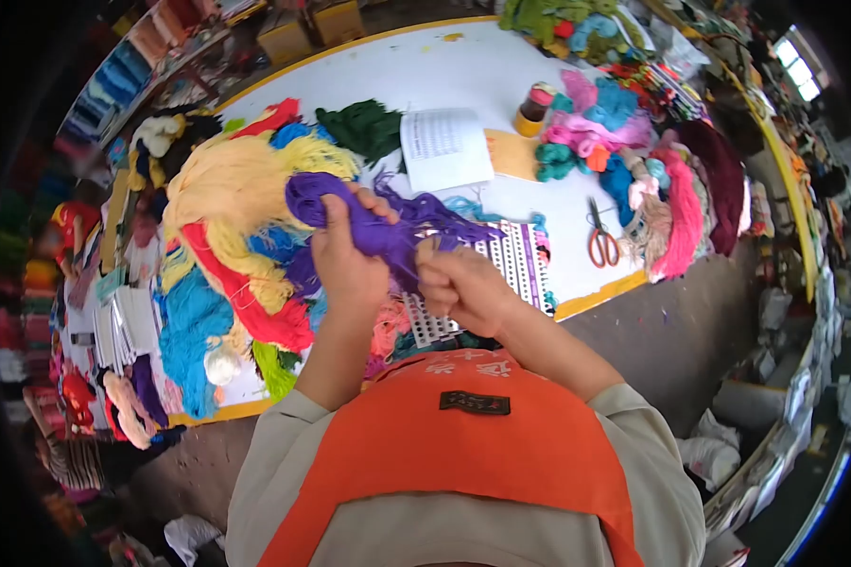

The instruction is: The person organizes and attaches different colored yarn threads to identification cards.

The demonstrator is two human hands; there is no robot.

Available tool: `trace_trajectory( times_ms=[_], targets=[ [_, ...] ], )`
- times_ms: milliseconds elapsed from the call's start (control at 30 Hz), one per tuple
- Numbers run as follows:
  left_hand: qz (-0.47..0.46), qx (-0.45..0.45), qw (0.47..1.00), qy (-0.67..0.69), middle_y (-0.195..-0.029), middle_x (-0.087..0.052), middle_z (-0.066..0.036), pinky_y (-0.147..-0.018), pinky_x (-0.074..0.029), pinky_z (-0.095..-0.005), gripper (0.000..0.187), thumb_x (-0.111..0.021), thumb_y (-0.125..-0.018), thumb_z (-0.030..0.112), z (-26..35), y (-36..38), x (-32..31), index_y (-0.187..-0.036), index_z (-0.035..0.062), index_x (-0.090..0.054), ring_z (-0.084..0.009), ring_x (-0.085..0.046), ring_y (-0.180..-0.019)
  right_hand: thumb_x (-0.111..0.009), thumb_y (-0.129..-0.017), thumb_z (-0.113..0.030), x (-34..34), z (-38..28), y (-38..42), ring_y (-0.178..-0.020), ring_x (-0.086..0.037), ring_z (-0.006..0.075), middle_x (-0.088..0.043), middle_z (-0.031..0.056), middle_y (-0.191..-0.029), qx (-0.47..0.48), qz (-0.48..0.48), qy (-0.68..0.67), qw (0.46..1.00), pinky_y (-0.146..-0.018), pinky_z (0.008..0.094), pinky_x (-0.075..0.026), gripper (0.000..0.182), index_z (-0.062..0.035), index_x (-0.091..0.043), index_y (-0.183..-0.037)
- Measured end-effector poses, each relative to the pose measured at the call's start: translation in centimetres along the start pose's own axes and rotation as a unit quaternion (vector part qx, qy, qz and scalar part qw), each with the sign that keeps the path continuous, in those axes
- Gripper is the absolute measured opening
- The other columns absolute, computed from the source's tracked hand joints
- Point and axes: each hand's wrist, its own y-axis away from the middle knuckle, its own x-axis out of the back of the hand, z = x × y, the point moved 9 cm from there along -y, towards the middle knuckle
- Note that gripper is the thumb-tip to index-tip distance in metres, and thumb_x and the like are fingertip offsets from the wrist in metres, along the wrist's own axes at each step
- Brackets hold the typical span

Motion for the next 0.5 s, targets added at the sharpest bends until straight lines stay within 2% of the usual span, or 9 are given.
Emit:
trace_trajectory(
  times_ms=[67,100,167,300,333,400,433,467,500],
  targets=[
    [0.01,-0.023,0.999,-0.025,-0.086,-0.054,-0.007,-0.075,-0.048,-0.0354,0.035,-0.055,-0.099,0.036,1.0,-0.9,0.3,-0.106,0.0022,-0.051,-0.0186,-0.054,-0.08,-0.053,-0.1,-0.026,2.5,0.4,1.9,-0.046,-0.023,0.0056,-0.027,-0.0078,-0.056,-0.046,0.043,0.096,0.993,-0.047,0.0247,-0.025,0.019,-0.0101,-0.051,-0.091],
    [0.043,-0.021,0.999,0.016,-0.086,-0.054,-0.006,-0.075,-0.048,-0.0346,0.033,-0.055,-0.098,0.035,1.5,-2.0,1.3,-0.105,0.003,-0.051,-0.018,-0.054,-0.08,-0.054,-0.1,-0.025,3.8,-0.2,3.2,-0.045,-0.022,0.005,-0.027,-0.0084,-0.057,-0.03,0.0,0.076,0.997,-0.046,0.0244,-0.024,0.018,-0.0099,-0.052,-0.091],
    [0.042,-0.033,0.998,0.033,-0.086,-0.054,-0.005,-0.076,-0.048,-0.0335,0.031,-0.056,-0.098,0.034,2.5,-3.8,2.2,-0.105,0.0041,-0.052,-0.0176,-0.054,-0.08,-0.057,-0.098,-0.021,7.5,-2.6,6.8,-0.045,-0.022,0.0043,-0.028,-0.0093,-0.058,0.006,-0.003,0.062,0.998,-0.044,0.0228,-0.022,0.014,-0.0096,-0.053,-0.09],
    [0.026,-0.081,0.996,0.004,-0.089,-0.054,-0.004,-0.078,-0.047,-0.0326,0.032,-0.054,-0.099,0.035,4.4,-7.2,1.8,-0.107,0.0048,-0.052,-0.0169,-0.052,-0.082,-0.064,-0.09,-0.019,22.8,-6.8,17.0,-0.044,-0.031,0.0059,-0.036,-0.0063,-0.054,0.028,0.238,0.171,0.956,-0.042,0.0246,-0.028,0.014,-0.0093,-0.056,-0.084],
    [0.034,-0.094,0.995,-0.004,-0.091,-0.053,-0.004,-0.079,-0.047,-0.0324,0.032,-0.053,-0.099,0.036,4.7,-8.0,1.2,-0.108,0.0045,-0.051,-0.0171,-0.052,-0.083,-0.064,-0.089,-0.016,26.9,-7.7,20.4,-0.044,-0.032,0.0056,-0.037,-0.0062,-0.055,0.044,0.277,0.142,0.949,-0.042,0.0246,-0.028,0.011,-0.0094,-0.057,-0.085],
    [0.009,-0.132,0.991,-0.02,-0.091,-0.053,-0.004,-0.08,-0.046,-0.0322,0.033,-0.052,-0.1,0.036,4.7,-10.0,-0.5,-0.108,0.0041,-0.05,-0.0175,-0.052,-0.083,-0.062,-0.087,-0.01,36.1,-10.2,28.6,-0.044,-0.033,0.0055,-0.037,-0.0055,-0.055,0.089,0.429,0.158,0.885,-0.042,0.0247,-0.028,0.006,-0.0099,-0.057,-0.085],
    [0.01,-0.144,0.989,-0.02,-0.091,-0.052,-0.004,-0.08,-0.047,-0.0321,0.031,-0.052,-0.1,0.034,4.0,-10.3,-2.9,-0.108,0.0037,-0.05,-0.0177,-0.052,-0.084,-0.061,-0.085,-0.006,39.5,-10.7,33.4,-0.044,-0.036,0.0061,-0.041,-0.0039,-0.056,0.095,0.52,0.125,0.84,-0.042,0.0245,-0.029,0.01,-0.01,-0.057,-0.077],
    [-0.012,-0.134,0.991,-0.017,-0.091,-0.052,-0.004,-0.08,-0.047,-0.0322,0.031,-0.052,-0.1,0.033,2.5,-11.0,-5.2,-0.109,0.0038,-0.05,-0.0175,-0.052,-0.084,-0.062,-0.083,-0.013,46.1,-10.1,39.6,-0.046,-0.045,0.0116,-0.047,0.0017,-0.059,0.029,0.601,0.229,0.765,-0.043,0.0277,-0.036,0.008,-0.0052,-0.06,-0.081],
    [-0.036,-0.126,0.991,-0.013,-0.091,-0.053,-0.004,-0.08,-0.047,-0.0324,0.03,-0.053,-0.1,0.032,0.7,-11.8,-7.4,-0.11,0.0039,-0.05,-0.0174,-0.052,-0.084,-0.063,-0.081,-0.019,51.6,-9.3,44.5,-0.047,-0.053,0.0171,-0.054,0.0073,-0.063,-0.037,0.664,0.328,0.671,-0.044,0.0308,-0.043,0.019,-0.0003,-0.063,-0.085]
  ],
)
